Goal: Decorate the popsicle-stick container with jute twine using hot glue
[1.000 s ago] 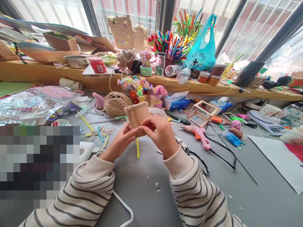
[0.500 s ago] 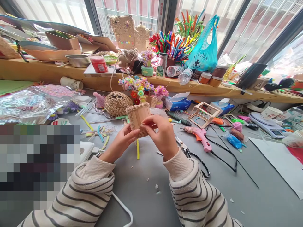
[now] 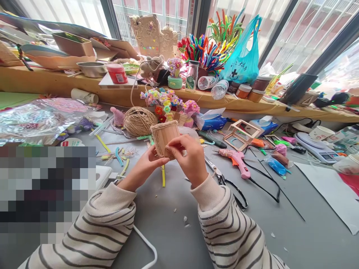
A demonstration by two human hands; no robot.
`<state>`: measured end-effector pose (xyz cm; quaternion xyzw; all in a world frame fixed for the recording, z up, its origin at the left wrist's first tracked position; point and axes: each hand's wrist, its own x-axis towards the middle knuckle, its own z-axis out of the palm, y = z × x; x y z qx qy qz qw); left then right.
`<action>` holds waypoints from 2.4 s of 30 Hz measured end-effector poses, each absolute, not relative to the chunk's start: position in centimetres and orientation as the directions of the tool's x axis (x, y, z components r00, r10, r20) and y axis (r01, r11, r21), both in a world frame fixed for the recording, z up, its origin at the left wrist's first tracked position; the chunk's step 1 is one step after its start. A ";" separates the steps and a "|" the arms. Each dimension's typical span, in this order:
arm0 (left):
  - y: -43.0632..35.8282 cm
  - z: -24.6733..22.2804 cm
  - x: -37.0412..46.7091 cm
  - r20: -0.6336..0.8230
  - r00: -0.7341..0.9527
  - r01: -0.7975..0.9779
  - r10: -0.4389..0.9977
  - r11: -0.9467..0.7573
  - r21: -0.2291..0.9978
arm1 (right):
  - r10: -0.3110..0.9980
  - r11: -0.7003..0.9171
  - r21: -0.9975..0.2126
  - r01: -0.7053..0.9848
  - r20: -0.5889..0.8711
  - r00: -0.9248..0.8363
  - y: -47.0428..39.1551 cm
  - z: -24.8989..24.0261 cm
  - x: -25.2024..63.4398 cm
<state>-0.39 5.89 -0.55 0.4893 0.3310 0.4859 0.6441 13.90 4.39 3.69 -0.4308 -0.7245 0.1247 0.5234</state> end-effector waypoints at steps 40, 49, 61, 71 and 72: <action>5.6 -0.1 -0.5 -0.001 0.348 -0.406 0.938 0.151 0.901 | 0.735 0.590 -0.597 0.543 0.675 -0.057 4.0 3.6 13.6; 5.5 -0.2 -0.6 -0.004 0.362 -0.388 0.932 0.155 0.908 | 0.683 0.586 -0.550 0.595 0.731 0.003 4.2 3.2 13.6; 5.6 -0.2 -1.0 -0.024 0.341 -0.408 0.940 0.172 0.896 | 0.522 0.604 -0.396 0.692 0.852 0.032 3.6 4.1 14.6; 5.4 0.0 -1.1 0.022 0.329 -0.450 0.944 0.136 0.882 | 0.450 0.540 0.200 0.818 0.753 -0.481 1.9 0.4 14.7; 5.3 0.1 -1.1 0.021 0.330 -0.446 0.944 0.136 0.885 | 0.461 0.528 0.198 0.826 0.750 -0.474 1.9 0.1 14.6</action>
